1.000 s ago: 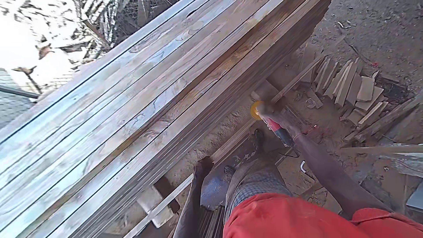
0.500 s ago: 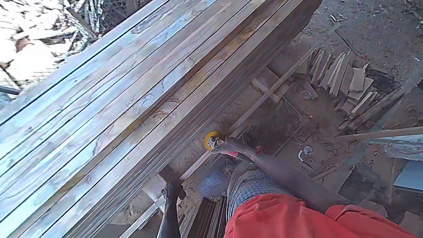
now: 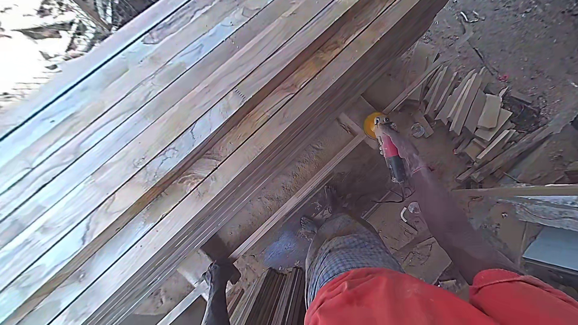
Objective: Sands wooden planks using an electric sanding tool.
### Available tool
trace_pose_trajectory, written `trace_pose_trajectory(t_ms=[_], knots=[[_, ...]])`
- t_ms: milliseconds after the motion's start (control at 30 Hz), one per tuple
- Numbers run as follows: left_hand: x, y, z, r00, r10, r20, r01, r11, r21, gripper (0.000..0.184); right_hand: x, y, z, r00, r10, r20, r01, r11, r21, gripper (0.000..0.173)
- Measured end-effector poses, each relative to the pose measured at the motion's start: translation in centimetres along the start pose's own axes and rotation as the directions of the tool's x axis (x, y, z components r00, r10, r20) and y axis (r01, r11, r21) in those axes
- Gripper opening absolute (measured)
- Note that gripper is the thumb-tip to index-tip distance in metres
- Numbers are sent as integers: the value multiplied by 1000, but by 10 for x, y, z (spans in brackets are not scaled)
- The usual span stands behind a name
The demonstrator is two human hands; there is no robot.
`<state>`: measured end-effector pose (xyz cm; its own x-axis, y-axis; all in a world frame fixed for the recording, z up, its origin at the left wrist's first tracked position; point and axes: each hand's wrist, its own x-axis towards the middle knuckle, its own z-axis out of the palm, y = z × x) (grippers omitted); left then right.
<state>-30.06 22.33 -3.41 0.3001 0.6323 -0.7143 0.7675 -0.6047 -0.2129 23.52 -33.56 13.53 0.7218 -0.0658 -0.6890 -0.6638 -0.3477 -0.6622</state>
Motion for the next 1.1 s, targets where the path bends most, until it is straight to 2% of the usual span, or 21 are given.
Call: trace_pose_trajectory(t_ms=[100, 167, 233, 367, 433, 500, 567, 667, 767, 833, 900, 967, 1033, 1100], knots=[[0, 2, 1, 1000, -24, -3, 24, 999, -22, 50, 35, -18, -39, 992, 6, -127, -1, 999, 35, 73], [-11, 18, -6, 1000, -10, -11, 10, 998, -65, 49, 50, -22, -52, 992, -6, -129, 11, 999, 37, 75], [-21, 53, -14, 998, 44, -33, -46, 997, -67, 43, 49, -24, -49, 997, -3, -76, 4, 1000, 2, 72], [-65, 175, -54, 991, 133, 11, -132, 990, -43, 37, 1, -18, 6, 998, 20, 57, -13, 991, -131, 67], [-84, 229, -68, 959, 283, -30, -285, 948, -145, 39, -19, -2, 40, 993, 56, 106, -34, 981, -193, 68], [-88, 263, -73, 874, 462, -152, -487, 837, -250, 39, -24, 22, 69, 985, 63, 160, -25, 973, -228, 72], [-93, 263, -72, 801, 549, -239, -599, 735, -318, 39, -49, 37, 108, 973, 69, 218, -7, 962, -274, 68], [-79, 193, -51, 777, 538, -326, -627, 700, -340, 44, -99, 57, 177, 956, 77, 284, 21, 945, -327, 61], [-47, 71, -14, 777, 508, -372, -622, 709, -332, 48, -135, 90, 237, 947, 57, 317, 64, 931, -360, 65], [-27, -23, 6, 809, 453, -375, -573, 751, -329, 45, -156, 114, 276, 947, 53, 317, 74, 925, -373, 70], [-8, -120, 27, 866, 350, -356, -473, 802, -363, 46, -181, 144, 313, 947, 59, 317, 68, 924, -377, 73], [2, -208, 48, 914, 232, -333, -371, 809, -457, 51, -211, 161, 349, 942, 66, 330, 77, 913, -400, 70], [7, -280, 69, 966, 61, -251, -188, 832, -522, 59, -240, 175, 387, 931, 85, 355, 85, 896, -437, 68], [8, -337, 97, 984, -118, -133, 7, 775, -632, 57, -272, 190, 429, 919, 98, 382, 112, 864, -490, 65]])
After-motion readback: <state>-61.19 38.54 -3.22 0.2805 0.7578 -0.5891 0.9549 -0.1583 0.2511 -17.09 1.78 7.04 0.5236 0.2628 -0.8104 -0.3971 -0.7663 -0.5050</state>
